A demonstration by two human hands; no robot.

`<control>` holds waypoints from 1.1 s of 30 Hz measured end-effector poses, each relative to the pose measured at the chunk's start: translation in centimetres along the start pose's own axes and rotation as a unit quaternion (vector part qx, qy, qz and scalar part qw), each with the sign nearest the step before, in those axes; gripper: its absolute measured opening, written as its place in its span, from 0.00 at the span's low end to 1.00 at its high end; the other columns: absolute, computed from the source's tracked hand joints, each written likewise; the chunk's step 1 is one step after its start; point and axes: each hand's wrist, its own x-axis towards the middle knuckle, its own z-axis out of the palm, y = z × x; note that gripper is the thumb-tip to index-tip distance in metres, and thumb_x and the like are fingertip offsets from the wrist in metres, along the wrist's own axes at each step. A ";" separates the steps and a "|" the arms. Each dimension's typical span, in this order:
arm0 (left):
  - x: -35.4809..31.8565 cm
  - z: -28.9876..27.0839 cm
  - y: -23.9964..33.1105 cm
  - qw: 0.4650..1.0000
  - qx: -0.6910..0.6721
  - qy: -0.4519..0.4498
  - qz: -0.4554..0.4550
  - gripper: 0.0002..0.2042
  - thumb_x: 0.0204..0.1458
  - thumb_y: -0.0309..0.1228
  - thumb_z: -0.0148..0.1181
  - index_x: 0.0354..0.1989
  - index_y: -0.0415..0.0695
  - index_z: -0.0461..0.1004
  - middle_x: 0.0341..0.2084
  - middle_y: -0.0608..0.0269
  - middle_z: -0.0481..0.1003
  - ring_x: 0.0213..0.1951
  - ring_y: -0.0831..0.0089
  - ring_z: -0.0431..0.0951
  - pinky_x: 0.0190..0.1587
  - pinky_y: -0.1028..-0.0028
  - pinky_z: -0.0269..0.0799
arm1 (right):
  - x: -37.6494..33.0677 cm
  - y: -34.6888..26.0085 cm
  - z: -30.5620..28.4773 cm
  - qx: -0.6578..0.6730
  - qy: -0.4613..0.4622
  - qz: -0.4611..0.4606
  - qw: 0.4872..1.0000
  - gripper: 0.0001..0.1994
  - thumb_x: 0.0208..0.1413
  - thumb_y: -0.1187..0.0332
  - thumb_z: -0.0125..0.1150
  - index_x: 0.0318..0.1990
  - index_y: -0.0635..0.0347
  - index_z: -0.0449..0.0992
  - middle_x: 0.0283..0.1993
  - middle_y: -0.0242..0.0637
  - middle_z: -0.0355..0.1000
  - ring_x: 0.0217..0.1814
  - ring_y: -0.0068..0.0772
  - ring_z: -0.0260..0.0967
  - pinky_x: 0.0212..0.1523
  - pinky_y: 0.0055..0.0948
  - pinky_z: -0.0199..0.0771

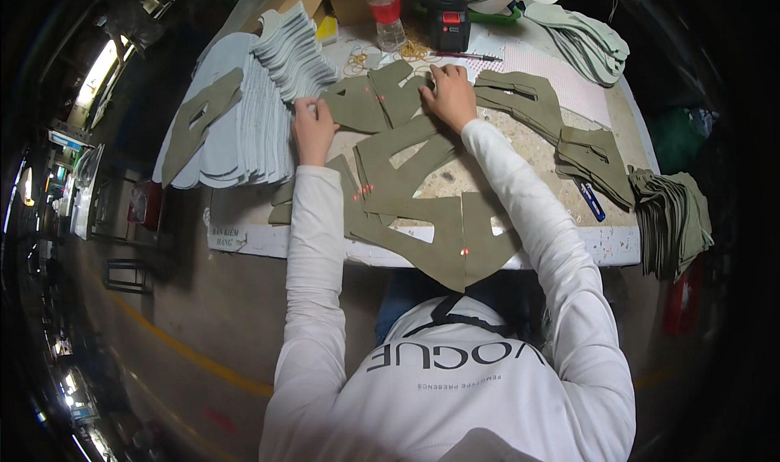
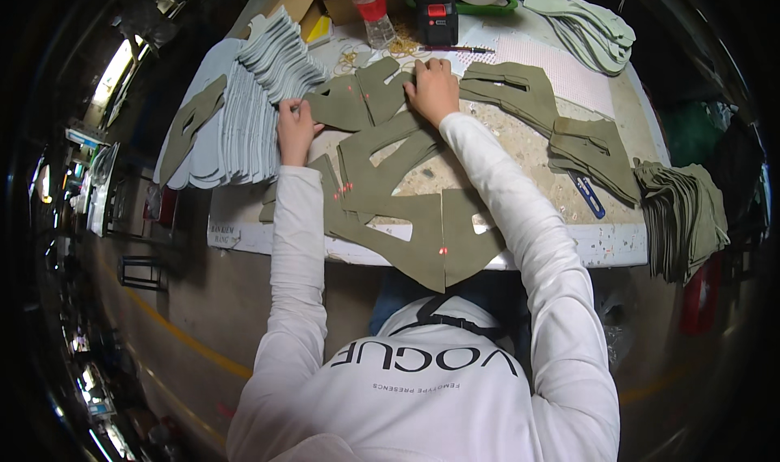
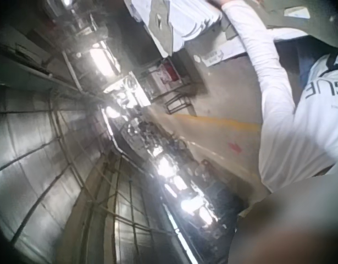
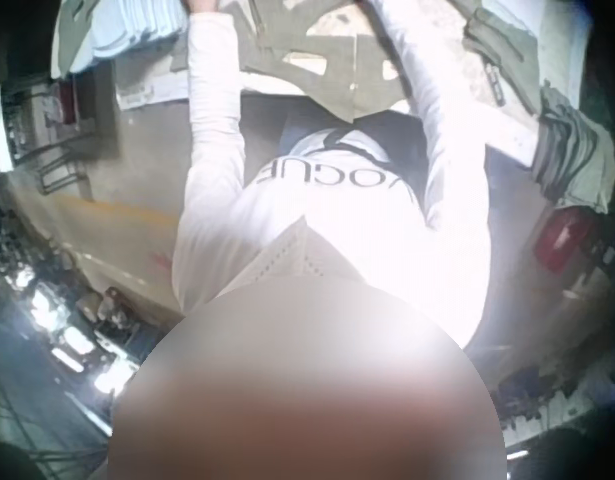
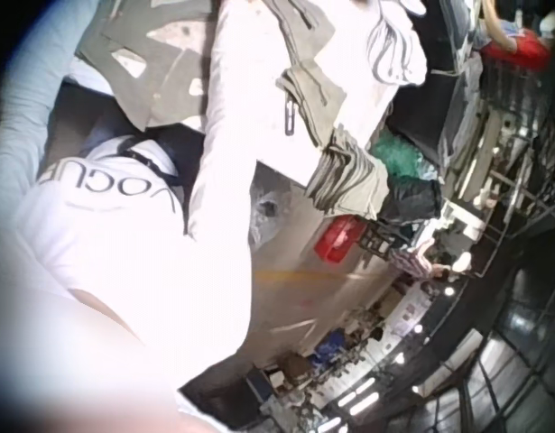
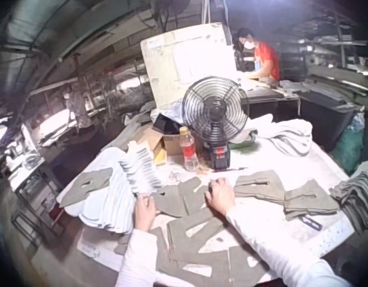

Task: The person repeatedly picks up olive-green fabric pieces from a table, inspects them, and places them into a growing stack. The person handles the pieces one at a time, turning them over and aligning them before stacking.

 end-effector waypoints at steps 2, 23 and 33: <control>-0.6 0.5 0.3 0.987 -0.145 -0.031 -0.057 0.19 0.53 0.30 0.64 0.53 0.42 0.71 0.25 0.54 0.76 0.26 0.65 0.81 0.26 0.70 0.77 | 0.3 -0.1 0.0 -0.011 -0.014 -0.018 1.000 0.14 0.48 0.60 0.67 0.40 0.59 0.80 0.45 0.44 0.72 0.54 0.48 0.65 0.46 0.45 0.74; -7.7 -8.8 6.0 0.941 -0.271 -0.201 0.002 0.14 0.59 0.30 0.59 0.52 0.41 0.77 0.46 0.66 0.77 0.43 0.82 0.76 0.41 0.83 0.73 | -5.4 5.1 -21.1 0.490 -0.024 0.162 0.856 0.13 0.60 0.64 0.60 0.49 0.61 0.76 0.39 0.32 0.74 0.39 0.18 0.71 0.38 0.19 0.74; -17.6 -10.4 11.0 0.937 -0.241 -0.251 -0.043 0.18 0.57 0.20 0.57 0.57 0.33 0.71 0.47 0.56 0.77 0.38 0.82 0.77 0.39 0.83 0.74 | -14.3 1.0 -25.5 0.499 -0.033 0.304 0.811 0.22 0.55 0.73 0.62 0.59 0.63 0.73 0.46 0.34 0.76 0.41 0.13 0.70 0.41 0.12 0.66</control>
